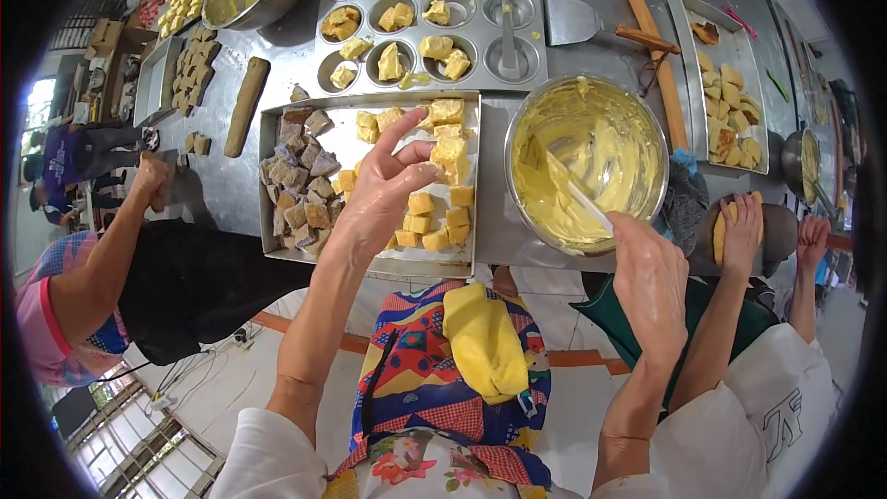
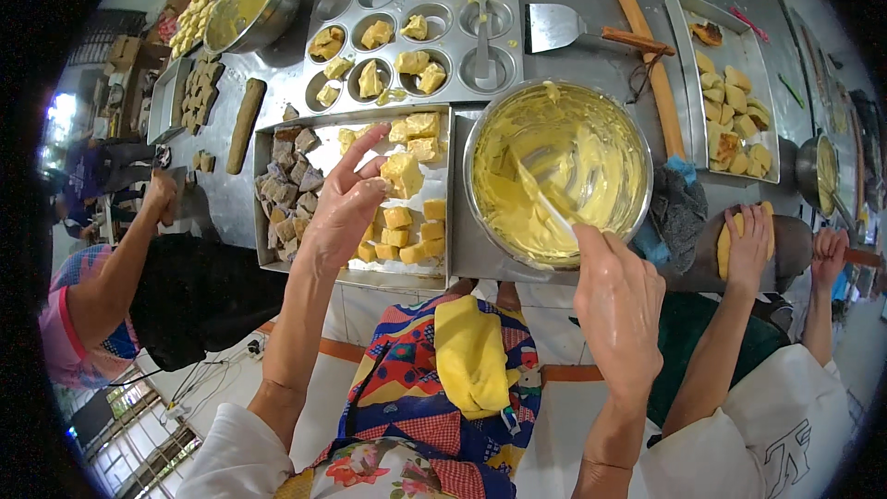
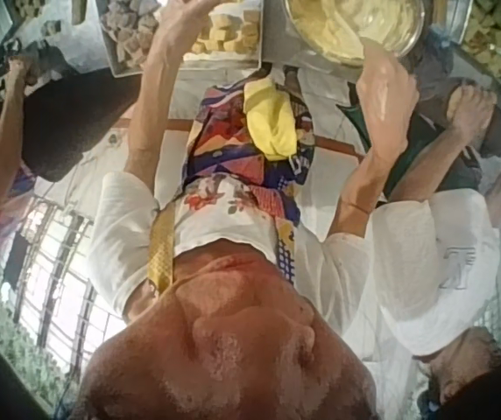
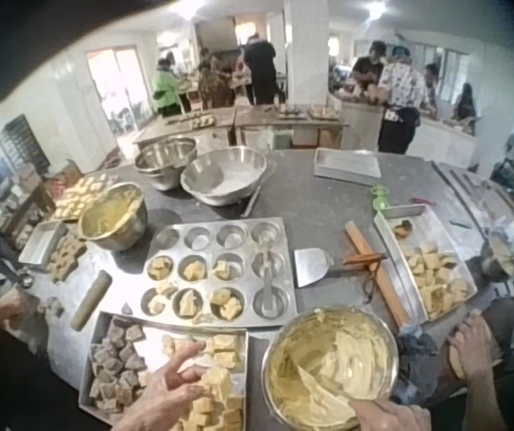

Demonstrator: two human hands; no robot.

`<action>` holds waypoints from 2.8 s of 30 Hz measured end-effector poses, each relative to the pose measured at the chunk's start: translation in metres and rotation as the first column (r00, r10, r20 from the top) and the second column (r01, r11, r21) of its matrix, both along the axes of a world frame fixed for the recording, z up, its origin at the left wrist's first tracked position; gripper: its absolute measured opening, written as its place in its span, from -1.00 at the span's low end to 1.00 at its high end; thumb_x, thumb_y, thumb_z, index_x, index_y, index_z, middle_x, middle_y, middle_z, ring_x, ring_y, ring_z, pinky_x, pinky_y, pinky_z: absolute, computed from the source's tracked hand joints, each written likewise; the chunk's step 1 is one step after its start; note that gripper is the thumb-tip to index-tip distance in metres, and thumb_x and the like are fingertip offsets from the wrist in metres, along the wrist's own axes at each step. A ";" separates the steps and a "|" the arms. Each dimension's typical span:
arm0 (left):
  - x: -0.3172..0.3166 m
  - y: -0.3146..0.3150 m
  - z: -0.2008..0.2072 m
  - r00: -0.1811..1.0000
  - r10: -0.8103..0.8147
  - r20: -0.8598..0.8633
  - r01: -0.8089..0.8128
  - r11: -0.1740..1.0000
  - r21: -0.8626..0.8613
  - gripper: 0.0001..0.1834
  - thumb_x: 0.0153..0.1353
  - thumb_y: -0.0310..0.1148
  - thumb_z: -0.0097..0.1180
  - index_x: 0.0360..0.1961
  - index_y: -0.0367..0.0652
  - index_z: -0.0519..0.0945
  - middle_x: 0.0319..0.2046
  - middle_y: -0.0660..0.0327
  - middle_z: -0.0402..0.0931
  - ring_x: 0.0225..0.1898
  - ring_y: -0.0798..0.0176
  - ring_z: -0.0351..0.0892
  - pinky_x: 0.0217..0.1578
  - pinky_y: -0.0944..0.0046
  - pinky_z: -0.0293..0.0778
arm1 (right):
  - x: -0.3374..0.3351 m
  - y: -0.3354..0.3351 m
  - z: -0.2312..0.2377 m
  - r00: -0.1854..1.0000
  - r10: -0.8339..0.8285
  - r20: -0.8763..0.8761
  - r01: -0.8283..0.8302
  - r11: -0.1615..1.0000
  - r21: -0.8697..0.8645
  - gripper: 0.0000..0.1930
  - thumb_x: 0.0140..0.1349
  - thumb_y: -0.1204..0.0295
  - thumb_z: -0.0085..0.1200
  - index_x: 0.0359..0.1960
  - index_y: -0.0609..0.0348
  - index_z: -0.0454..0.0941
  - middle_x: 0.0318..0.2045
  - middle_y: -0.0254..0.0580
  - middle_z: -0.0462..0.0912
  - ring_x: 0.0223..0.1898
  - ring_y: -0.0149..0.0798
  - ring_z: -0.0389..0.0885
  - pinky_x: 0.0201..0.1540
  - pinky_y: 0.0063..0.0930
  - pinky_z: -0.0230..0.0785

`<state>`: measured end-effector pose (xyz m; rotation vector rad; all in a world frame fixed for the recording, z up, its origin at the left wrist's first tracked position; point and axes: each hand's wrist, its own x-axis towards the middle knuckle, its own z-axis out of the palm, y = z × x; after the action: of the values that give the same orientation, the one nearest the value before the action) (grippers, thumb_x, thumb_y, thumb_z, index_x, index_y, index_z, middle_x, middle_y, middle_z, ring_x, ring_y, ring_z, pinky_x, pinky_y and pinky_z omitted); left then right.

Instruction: The person picks up pieces of dough from a tray and places them into a muffin tin, then uses a spatula to scoop a yellow mixture from a bowl and add it onto each piece of dough.

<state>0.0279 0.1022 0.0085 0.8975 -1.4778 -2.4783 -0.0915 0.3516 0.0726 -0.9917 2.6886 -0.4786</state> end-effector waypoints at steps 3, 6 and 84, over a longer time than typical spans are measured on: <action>-0.003 0.000 -0.001 1.000 0.010 0.008 -0.010 1.000 0.023 -0.29 0.05 -0.53 0.13 0.27 -0.15 0.20 -0.28 0.38 0.48 -0.23 0.49 0.47 -0.06 0.45 0.30 | -0.001 0.010 0.002 0.985 -0.011 0.171 0.031 0.993 -0.113 -0.85 0.16 0.59 -0.05 -0.24 0.31 0.52 -0.53 0.09 0.55 -0.50 0.01 0.57 -0.43 -0.26 0.38; -0.005 -0.002 -0.001 1.000 -0.011 0.012 0.011 1.000 0.029 -0.30 0.06 -0.53 0.14 0.26 -0.15 0.21 -0.27 0.36 0.48 -0.23 0.49 0.47 -0.05 0.44 0.31 | -0.005 0.025 0.005 0.923 -0.048 0.382 0.111 0.983 -0.145 -0.84 0.21 0.54 -0.06 -0.22 0.32 0.52 -0.60 -0.02 0.50 -0.62 -0.20 0.49 -0.49 -0.41 0.31; -0.078 0.036 0.018 0.823 -0.432 -0.369 0.568 0.640 0.518 -0.38 0.07 -0.46 0.13 0.20 -0.22 0.29 0.10 0.22 0.34 -0.02 0.39 0.44 -0.01 0.32 0.40 | 0.023 0.103 0.021 0.975 -0.222 0.009 0.204 0.879 -0.432 -0.81 0.14 0.59 0.05 -0.21 0.29 0.62 -0.45 -0.15 0.52 -0.47 -0.36 0.43 -0.58 -0.63 0.10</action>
<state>-0.0498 0.1385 0.0267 0.2312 -0.9259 -3.4498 -0.0682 0.4545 0.0935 -0.8053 2.8037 -1.1517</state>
